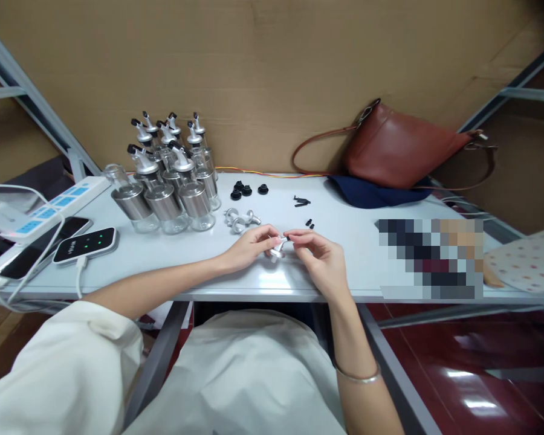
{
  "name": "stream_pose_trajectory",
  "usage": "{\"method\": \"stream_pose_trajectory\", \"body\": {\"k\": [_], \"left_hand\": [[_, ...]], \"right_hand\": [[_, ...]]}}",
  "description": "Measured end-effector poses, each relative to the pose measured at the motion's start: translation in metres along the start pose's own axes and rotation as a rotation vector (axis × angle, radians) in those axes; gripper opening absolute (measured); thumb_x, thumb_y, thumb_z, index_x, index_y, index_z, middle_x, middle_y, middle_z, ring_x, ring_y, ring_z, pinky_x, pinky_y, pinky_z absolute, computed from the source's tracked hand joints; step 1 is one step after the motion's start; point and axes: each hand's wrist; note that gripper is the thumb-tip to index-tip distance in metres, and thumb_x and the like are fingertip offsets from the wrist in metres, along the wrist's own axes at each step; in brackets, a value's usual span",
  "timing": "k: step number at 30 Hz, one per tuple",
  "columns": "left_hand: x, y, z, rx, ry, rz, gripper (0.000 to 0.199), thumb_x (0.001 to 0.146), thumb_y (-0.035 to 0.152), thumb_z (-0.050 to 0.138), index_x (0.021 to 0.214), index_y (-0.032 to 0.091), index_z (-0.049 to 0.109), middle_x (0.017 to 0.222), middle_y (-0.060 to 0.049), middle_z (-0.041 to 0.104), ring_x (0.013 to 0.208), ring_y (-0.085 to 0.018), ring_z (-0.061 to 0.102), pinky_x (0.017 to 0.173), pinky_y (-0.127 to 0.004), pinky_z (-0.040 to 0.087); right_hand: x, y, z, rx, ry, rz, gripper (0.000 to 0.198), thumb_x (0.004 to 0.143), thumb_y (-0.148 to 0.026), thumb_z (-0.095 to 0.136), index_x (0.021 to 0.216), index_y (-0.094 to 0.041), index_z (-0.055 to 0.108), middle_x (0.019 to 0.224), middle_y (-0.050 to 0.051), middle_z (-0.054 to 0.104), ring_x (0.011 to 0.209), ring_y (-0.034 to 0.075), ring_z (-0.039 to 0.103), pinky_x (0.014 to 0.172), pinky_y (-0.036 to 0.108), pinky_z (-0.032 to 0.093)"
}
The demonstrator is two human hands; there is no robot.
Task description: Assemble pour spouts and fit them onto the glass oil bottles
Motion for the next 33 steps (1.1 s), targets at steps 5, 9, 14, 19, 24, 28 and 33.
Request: {"method": "stream_pose_trajectory", "body": {"k": [5, 9, 14, 19, 24, 28, 33], "left_hand": [[0.0, -0.001, -0.002, -0.019, 0.007, -0.02, 0.031, 0.078, 0.042, 0.062, 0.082, 0.013, 0.057, 0.075, -0.001, 0.056, 0.067, -0.01, 0.052, 0.067, -0.024, 0.042], [0.0, -0.001, -0.001, -0.039, 0.009, -0.01, 0.03, 0.077, 0.042, 0.063, 0.082, 0.012, 0.058, 0.073, 0.0, 0.056, 0.064, -0.008, 0.05, 0.065, -0.023, 0.042], [0.001, 0.001, 0.001, -0.052, 0.004, -0.004, 0.032, 0.076, 0.044, 0.064, 0.084, 0.012, 0.061, 0.072, 0.0, 0.057, 0.062, -0.008, 0.05, 0.063, -0.023, 0.041], [0.001, 0.001, -0.001, -0.031, -0.005, -0.004, 0.034, 0.074, 0.045, 0.065, 0.083, 0.012, 0.062, 0.072, -0.001, 0.059, 0.064, -0.009, 0.051, 0.065, -0.023, 0.041], [0.001, -0.005, -0.003, 0.008, -0.001, 0.001, 0.03, 0.077, 0.042, 0.063, 0.081, 0.013, 0.062, 0.072, -0.001, 0.059, 0.064, -0.009, 0.051, 0.061, -0.022, 0.04], [-0.002, -0.005, 0.002, 0.095, 0.033, 0.058, 0.028, 0.08, 0.042, 0.06, 0.085, 0.013, 0.061, 0.072, -0.001, 0.058, 0.059, -0.009, 0.05, 0.057, -0.022, 0.04], [0.011, 0.016, -0.009, 0.495, 0.102, 0.237, 0.024, 0.088, 0.038, 0.049, 0.088, 0.016, 0.06, 0.086, -0.003, 0.06, 0.062, -0.01, 0.054, 0.063, -0.024, 0.043]], "right_hand": [[0.0, 0.002, -0.001, -0.048, -0.033, 0.0, 0.011, 0.074, -0.017, 0.055, 0.074, -0.019, 0.065, 0.092, 0.006, 0.071, 0.091, 0.02, 0.066, 0.086, 0.038, 0.049], [-0.001, 0.002, 0.002, -0.059, 0.011, -0.017, 0.008, 0.078, -0.021, 0.057, 0.077, -0.02, 0.064, 0.091, 0.005, 0.07, 0.088, 0.019, 0.065, 0.084, 0.036, 0.049], [-0.001, 0.0, 0.004, -0.127, 0.014, -0.015, 0.013, 0.083, -0.03, 0.056, 0.088, -0.021, 0.065, 0.09, 0.005, 0.07, 0.085, 0.019, 0.064, 0.081, 0.034, 0.049], [0.001, 0.001, 0.002, -0.086, 0.01, 0.017, 0.012, 0.079, -0.031, 0.059, 0.08, -0.02, 0.064, 0.082, 0.004, 0.07, 0.08, 0.019, 0.064, 0.078, 0.034, 0.049], [0.002, 0.002, 0.001, -0.067, -0.043, 0.024, 0.013, 0.079, -0.032, 0.059, 0.076, -0.02, 0.061, 0.078, 0.003, 0.068, 0.077, 0.019, 0.062, 0.075, 0.033, 0.048], [0.0, 0.0, 0.004, -0.078, -0.067, 0.031, 0.016, 0.083, -0.037, 0.055, 0.083, -0.021, 0.055, 0.076, 0.001, 0.062, 0.067, 0.015, 0.059, 0.063, 0.028, 0.047], [0.0, 0.0, 0.005, 0.022, 0.041, 0.012, 0.014, 0.086, -0.036, 0.051, 0.084, -0.022, 0.049, 0.068, -0.002, 0.056, 0.062, 0.014, 0.056, 0.063, 0.028, 0.047]]}}
Point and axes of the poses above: each hand's wrist, its own x-axis towards the middle knuckle, its own z-axis out of the palm, y = z × x
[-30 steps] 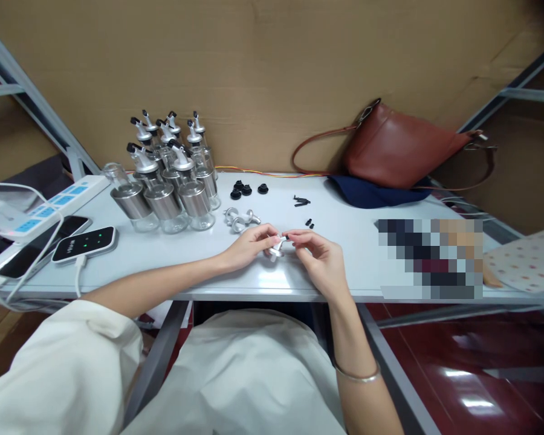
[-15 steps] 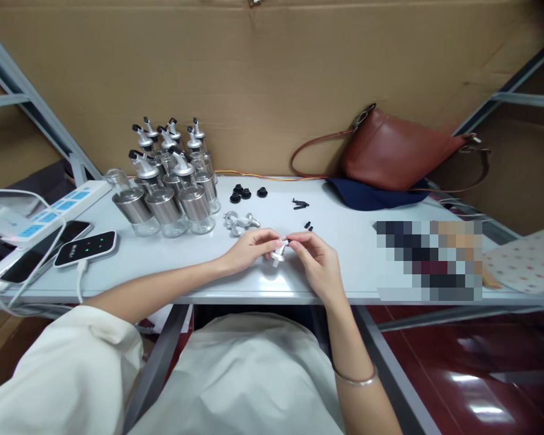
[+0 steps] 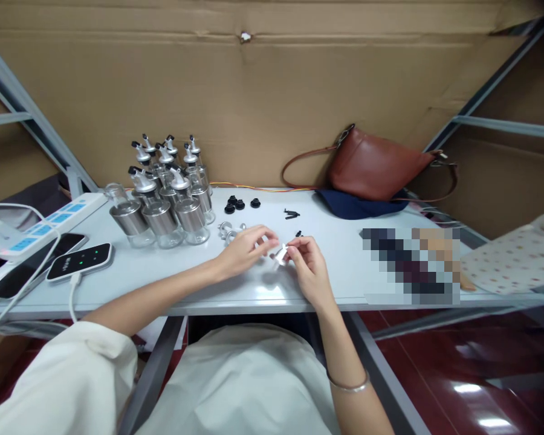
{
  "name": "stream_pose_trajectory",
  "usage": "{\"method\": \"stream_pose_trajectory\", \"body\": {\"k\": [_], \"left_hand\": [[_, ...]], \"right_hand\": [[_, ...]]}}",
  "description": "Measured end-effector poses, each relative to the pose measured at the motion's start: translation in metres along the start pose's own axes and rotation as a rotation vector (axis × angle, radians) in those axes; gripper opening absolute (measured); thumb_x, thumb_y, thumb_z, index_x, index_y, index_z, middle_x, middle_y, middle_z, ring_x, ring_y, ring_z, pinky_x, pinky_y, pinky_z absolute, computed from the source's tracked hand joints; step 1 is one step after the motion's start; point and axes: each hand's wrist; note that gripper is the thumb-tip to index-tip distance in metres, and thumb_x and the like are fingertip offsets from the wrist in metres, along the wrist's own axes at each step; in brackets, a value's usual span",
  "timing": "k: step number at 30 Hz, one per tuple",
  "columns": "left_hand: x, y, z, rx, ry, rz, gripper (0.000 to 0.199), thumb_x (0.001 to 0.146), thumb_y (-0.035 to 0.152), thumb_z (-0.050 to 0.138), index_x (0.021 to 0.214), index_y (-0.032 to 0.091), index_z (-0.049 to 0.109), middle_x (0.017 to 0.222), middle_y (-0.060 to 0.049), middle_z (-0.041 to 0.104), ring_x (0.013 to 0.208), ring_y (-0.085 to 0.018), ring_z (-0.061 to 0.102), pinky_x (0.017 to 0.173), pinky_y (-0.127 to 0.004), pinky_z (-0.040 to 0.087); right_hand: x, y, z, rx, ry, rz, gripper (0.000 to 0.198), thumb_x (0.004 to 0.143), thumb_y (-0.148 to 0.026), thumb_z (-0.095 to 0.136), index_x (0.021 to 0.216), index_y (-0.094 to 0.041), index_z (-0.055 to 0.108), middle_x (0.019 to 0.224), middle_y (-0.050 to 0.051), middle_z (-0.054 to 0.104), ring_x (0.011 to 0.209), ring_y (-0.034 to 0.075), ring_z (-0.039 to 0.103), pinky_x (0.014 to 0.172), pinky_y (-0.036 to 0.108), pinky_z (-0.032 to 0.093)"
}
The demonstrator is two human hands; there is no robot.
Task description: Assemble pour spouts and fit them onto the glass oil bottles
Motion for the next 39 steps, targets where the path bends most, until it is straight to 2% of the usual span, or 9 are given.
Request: {"method": "stream_pose_trajectory", "body": {"k": [3, 7, 9, 15, 24, 32, 33, 37, 39], "left_hand": [[0.031, -0.009, -0.024, 0.333, 0.131, 0.079, 0.019, 0.091, 0.023, 0.043, 0.097, 0.016, 0.059, 0.095, -0.006, 0.06, 0.075, -0.013, 0.057, 0.074, -0.025, 0.042], [0.075, -0.027, -0.043, 0.926, 0.051, -0.036, 0.025, 0.09, 0.009, 0.037, 0.101, 0.013, 0.059, 0.101, -0.011, 0.062, 0.091, -0.02, 0.059, 0.074, -0.028, 0.04], [0.091, -0.031, -0.043, 1.062, 0.007, -0.081, 0.029, 0.087, 0.005, 0.037, 0.102, 0.013, 0.061, 0.105, -0.014, 0.062, 0.095, -0.023, 0.059, 0.072, -0.029, 0.04], [0.118, -0.04, -0.032, 1.139, -0.079, -0.11, 0.031, 0.082, -0.001, 0.039, 0.094, 0.008, 0.066, 0.102, -0.02, 0.064, 0.098, -0.027, 0.06, 0.073, -0.033, 0.041], [0.124, -0.052, -0.029, 1.147, -0.096, -0.126, 0.031, 0.083, -0.001, 0.037, 0.098, 0.004, 0.063, 0.103, -0.022, 0.063, 0.1, -0.027, 0.06, 0.074, -0.032, 0.039], [0.092, -0.01, -0.026, 0.962, -0.015, -0.112, 0.021, 0.091, 0.015, 0.037, 0.099, 0.01, 0.055, 0.1, -0.014, 0.062, 0.089, -0.021, 0.06, 0.069, -0.028, 0.04], [0.081, -0.002, -0.025, 0.857, -0.016, -0.127, 0.02, 0.092, 0.019, 0.035, 0.094, 0.012, 0.054, 0.092, -0.01, 0.062, 0.081, -0.018, 0.059, 0.066, -0.026, 0.04], [0.029, 0.017, -0.02, -0.113, -0.189, -0.359, 0.015, 0.09, 0.023, 0.04, 0.077, 0.016, 0.045, 0.066, 0.002, 0.046, 0.049, -0.007, 0.042, 0.047, -0.018, 0.03], [0.007, 0.016, -0.015, -0.396, -0.276, -0.47, 0.014, 0.088, 0.023, 0.043, 0.076, 0.017, 0.042, 0.062, 0.005, 0.041, 0.044, -0.004, 0.037, 0.042, -0.016, 0.025]], "right_hand": [[0.002, 0.001, 0.0, 0.052, 0.106, -0.011, 0.015, 0.086, -0.036, 0.052, 0.082, -0.022, 0.047, 0.067, -0.003, 0.055, 0.062, 0.013, 0.055, 0.064, 0.029, 0.046], [0.002, 0.002, 0.0, 0.055, 0.108, -0.011, 0.014, 0.086, -0.035, 0.052, 0.083, -0.022, 0.048, 0.067, -0.003, 0.057, 0.064, 0.014, 0.057, 0.066, 0.029, 0.045], [0.001, 0.002, 0.0, 0.046, 0.095, -0.006, 0.013, 0.086, -0.034, 0.052, 0.083, -0.022, 0.048, 0.067, -0.002, 0.058, 0.065, 0.014, 0.058, 0.067, 0.029, 0.044], [-0.001, 0.002, 0.0, 0.036, 0.064, 0.001, 0.011, 0.087, -0.032, 0.052, 0.084, -0.022, 0.049, 0.068, -0.002, 0.06, 0.066, 0.015, 0.058, 0.068, 0.029, 0.042], [0.0, 0.002, 0.0, 0.045, 0.073, -0.011, 0.011, 0.086, -0.031, 0.054, 0.083, -0.022, 0.05, 0.068, -0.002, 0.061, 0.066, 0.014, 0.059, 0.068, 0.03, 0.043], [-0.001, -0.001, -0.001, 0.062, 0.207, -0.056, 0.013, 0.084, -0.03, 0.057, 0.079, -0.021, 0.05, 0.068, -0.002, 0.06, 0.065, 0.014, 0.059, 0.066, 0.029, 0.046], [-0.001, 0.0, -0.001, 0.074, 0.229, -0.058, 0.013, 0.082, -0.029, 0.058, 0.078, -0.021, 0.05, 0.069, -0.002, 0.059, 0.064, 0.013, 0.059, 0.065, 0.028, 0.046], [-0.002, -0.001, -0.003, 0.097, 0.311, -0.078, 0.01, 0.078, -0.025, 0.058, 0.074, -0.021, 0.05, 0.065, -0.004, 0.054, 0.057, 0.012, 0.054, 0.058, 0.026, 0.045], [-0.003, -0.002, -0.003, 0.061, 0.281, -0.072, 0.006, 0.078, -0.025, 0.057, 0.075, -0.02, 0.054, 0.063, -0.004, 0.054, 0.057, 0.012, 0.054, 0.058, 0.026, 0.045]]}}
Point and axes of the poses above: each hand's wrist, its own x-axis towards the middle knuckle, its own z-axis out of the palm, y = z × x
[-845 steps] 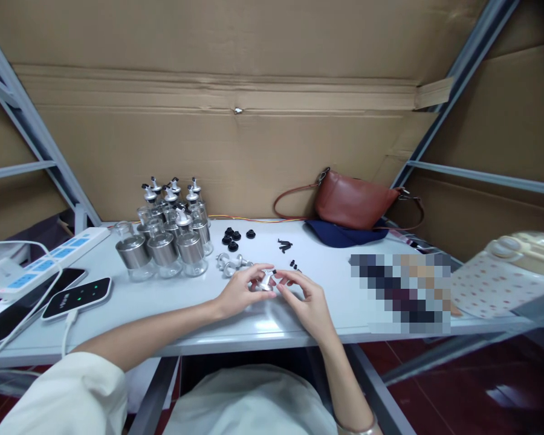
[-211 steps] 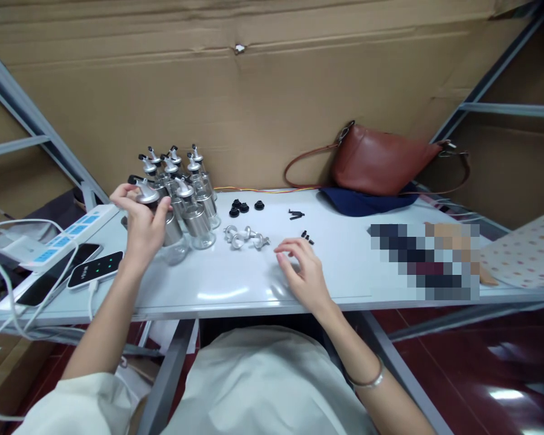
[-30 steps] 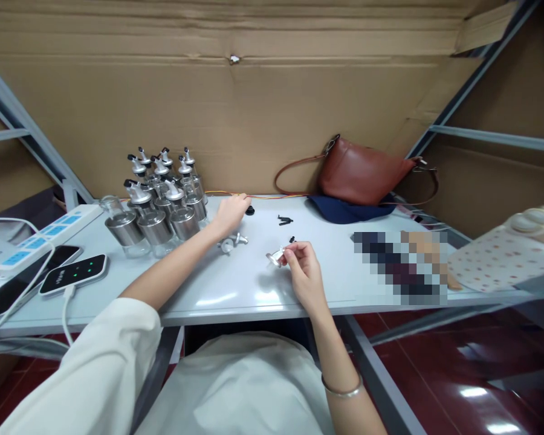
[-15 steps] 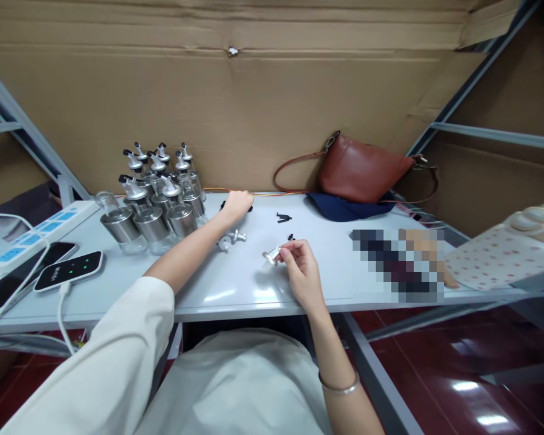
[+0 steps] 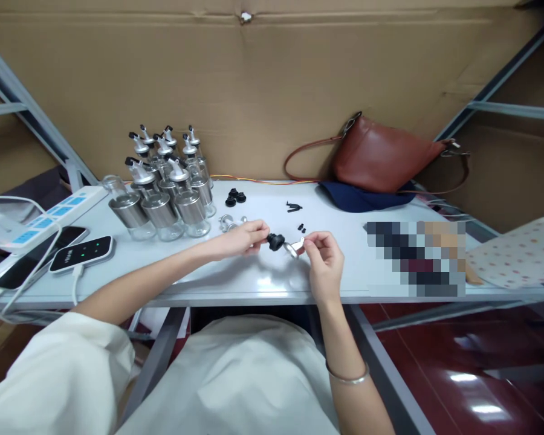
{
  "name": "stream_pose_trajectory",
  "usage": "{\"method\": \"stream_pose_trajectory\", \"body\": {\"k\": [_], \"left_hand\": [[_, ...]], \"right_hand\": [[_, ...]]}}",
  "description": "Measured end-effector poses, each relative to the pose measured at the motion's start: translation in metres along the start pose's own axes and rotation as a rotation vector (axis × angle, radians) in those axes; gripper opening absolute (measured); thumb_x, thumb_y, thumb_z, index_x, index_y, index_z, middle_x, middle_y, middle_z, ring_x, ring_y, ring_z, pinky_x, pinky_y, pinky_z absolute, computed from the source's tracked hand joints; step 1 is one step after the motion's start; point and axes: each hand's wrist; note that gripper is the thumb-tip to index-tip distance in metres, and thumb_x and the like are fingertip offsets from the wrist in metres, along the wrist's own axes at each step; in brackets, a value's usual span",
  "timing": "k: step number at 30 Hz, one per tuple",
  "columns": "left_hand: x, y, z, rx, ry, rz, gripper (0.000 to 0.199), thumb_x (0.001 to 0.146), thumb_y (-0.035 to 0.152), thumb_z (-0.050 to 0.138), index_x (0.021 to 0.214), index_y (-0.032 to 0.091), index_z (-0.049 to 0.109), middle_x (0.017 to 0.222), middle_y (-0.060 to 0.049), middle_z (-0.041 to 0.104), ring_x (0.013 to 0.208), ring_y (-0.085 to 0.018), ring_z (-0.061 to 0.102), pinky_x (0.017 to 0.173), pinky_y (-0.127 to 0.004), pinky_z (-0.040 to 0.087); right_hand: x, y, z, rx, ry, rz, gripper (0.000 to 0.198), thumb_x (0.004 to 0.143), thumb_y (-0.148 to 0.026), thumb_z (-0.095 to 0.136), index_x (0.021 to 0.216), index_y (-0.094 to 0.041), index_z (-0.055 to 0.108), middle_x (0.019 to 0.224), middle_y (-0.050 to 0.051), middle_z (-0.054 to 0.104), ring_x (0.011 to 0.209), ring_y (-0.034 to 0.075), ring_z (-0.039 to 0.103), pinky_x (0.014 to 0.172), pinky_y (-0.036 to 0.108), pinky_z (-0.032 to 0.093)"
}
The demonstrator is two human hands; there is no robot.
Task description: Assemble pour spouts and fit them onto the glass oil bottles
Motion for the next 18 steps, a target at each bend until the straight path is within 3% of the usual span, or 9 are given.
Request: {"method": "stream_pose_trajectory", "body": {"k": [3, 6, 11, 18], "left_hand": [[-0.008, -0.02, 0.004, -0.25, -0.084, -0.134, 0.014, 0.087, 0.022, 0.046, 0.075, 0.017, 0.04, 0.057, 0.005, 0.042, 0.041, -0.005, 0.039, 0.038, -0.014, 0.023], [-0.004, -0.033, 0.002, -0.429, -0.081, -0.155, 0.013, 0.086, 0.02, 0.047, 0.076, 0.016, 0.042, 0.059, 0.001, 0.051, 0.044, -0.008, 0.05, 0.039, -0.016, 0.03], [-0.002, -0.037, -0.002, -0.498, -0.085, -0.14, 0.01, 0.088, 0.015, 0.045, 0.08, 0.011, 0.047, 0.064, -0.005, 0.059, 0.052, -0.012, 0.06, 0.052, -0.021, 0.044], [-0.004, -0.035, -0.001, -0.544, -0.062, -0.156, 0.019, 0.091, 0.013, 0.037, 0.079, 0.009, 0.052, 0.066, -0.004, 0.058, 0.054, -0.012, 0.06, 0.057, -0.023, 0.046]], "right_hand": [[-0.001, -0.003, 0.0, -0.072, -0.059, -0.008, 0.008, 0.08, -0.025, 0.055, 0.079, -0.02, 0.061, 0.063, -0.003, 0.056, 0.058, 0.013, 0.055, 0.057, 0.027, 0.044], [-0.001, -0.005, -0.001, -0.114, -0.073, -0.031, 0.012, 0.081, -0.025, 0.054, 0.081, -0.02, 0.065, 0.062, -0.002, 0.058, 0.058, 0.013, 0.056, 0.058, 0.027, 0.045], [0.0, -0.004, 0.001, -0.137, -0.078, -0.051, 0.012, 0.082, -0.027, 0.056, 0.083, -0.02, 0.066, 0.065, -0.001, 0.061, 0.059, 0.013, 0.058, 0.06, 0.028, 0.047], [-0.002, 0.0, 0.001, -0.065, -0.085, -0.043, 0.014, 0.076, -0.03, 0.066, 0.085, -0.021, 0.06, 0.067, -0.003, 0.056, 0.063, 0.013, 0.056, 0.067, 0.03, 0.048]]}}
Point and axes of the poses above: each hand's wrist, its own x-axis towards the middle knuckle, its own z-axis out of the palm, y = z × x
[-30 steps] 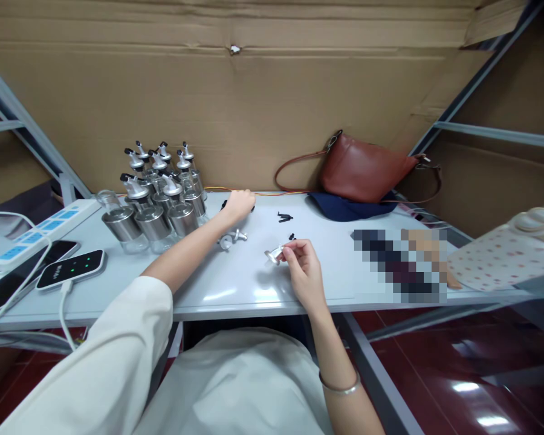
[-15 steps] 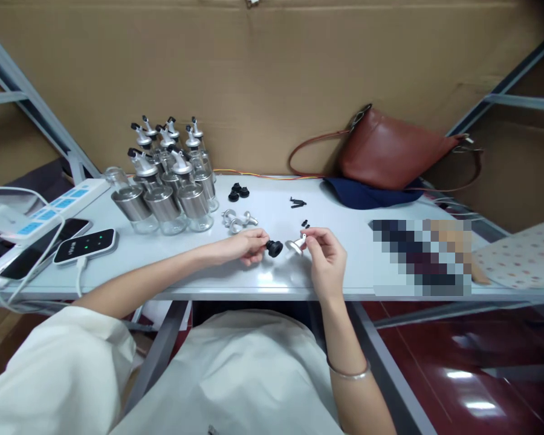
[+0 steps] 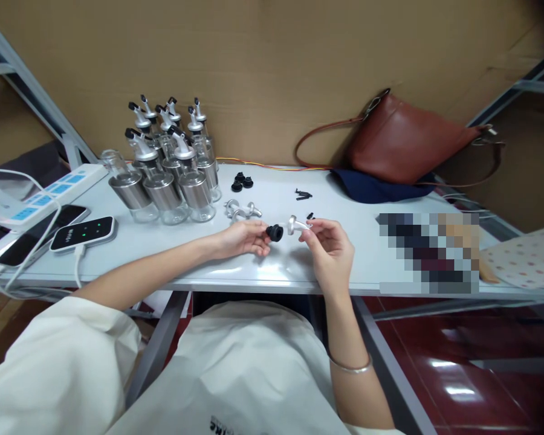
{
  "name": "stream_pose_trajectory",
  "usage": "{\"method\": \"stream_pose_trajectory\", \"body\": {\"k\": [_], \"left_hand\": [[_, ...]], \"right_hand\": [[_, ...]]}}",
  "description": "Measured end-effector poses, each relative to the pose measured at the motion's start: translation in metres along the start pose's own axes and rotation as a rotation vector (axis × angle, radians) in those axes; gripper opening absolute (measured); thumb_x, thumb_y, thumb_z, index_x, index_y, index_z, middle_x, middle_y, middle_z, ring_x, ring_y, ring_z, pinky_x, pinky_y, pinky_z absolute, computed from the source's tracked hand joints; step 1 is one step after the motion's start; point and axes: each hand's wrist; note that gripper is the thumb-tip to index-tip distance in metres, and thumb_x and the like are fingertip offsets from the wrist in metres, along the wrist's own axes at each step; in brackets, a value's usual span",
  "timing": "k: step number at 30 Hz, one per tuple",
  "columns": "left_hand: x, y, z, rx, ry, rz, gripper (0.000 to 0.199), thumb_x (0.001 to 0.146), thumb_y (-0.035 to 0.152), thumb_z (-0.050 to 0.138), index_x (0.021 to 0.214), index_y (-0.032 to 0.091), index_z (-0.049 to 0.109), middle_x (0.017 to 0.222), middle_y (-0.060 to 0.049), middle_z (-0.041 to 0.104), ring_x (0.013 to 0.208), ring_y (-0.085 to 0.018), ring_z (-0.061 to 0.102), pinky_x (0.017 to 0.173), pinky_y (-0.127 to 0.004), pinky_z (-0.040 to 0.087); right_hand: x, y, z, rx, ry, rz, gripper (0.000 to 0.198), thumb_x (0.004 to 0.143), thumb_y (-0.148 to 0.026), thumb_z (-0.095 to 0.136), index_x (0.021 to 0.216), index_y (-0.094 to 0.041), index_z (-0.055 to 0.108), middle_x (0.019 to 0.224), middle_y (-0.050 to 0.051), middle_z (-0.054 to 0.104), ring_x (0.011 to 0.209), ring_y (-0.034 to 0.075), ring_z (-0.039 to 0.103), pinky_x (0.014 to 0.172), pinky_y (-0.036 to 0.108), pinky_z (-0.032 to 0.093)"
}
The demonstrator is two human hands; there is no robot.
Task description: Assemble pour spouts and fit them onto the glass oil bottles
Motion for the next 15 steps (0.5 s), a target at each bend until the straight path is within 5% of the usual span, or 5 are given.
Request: {"method": "stream_pose_trajectory", "body": {"k": [15], "left_hand": [[0.0, -0.001, -0.01, -0.034, -0.144, 0.061, 0.019, 0.08, 0.026, 0.063, 0.081, 0.014, 0.049, 0.072, 0.0, 0.055, 0.062, -0.01, 0.057, 0.064, -0.024, 0.043]], "right_hand": [[0.004, 0.002, -0.001, -0.017, -0.178, 0.075, 0.009, 0.076, -0.027, 0.065, 0.079, -0.022, 0.059, 0.07, -0.003, 0.053, 0.069, 0.014, 0.055, 0.071, 0.03, 0.047]]}}
Point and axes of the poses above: each hand's wrist, its own x-axis towards the middle knuckle, its own z-axis out of the palm, y = z × x
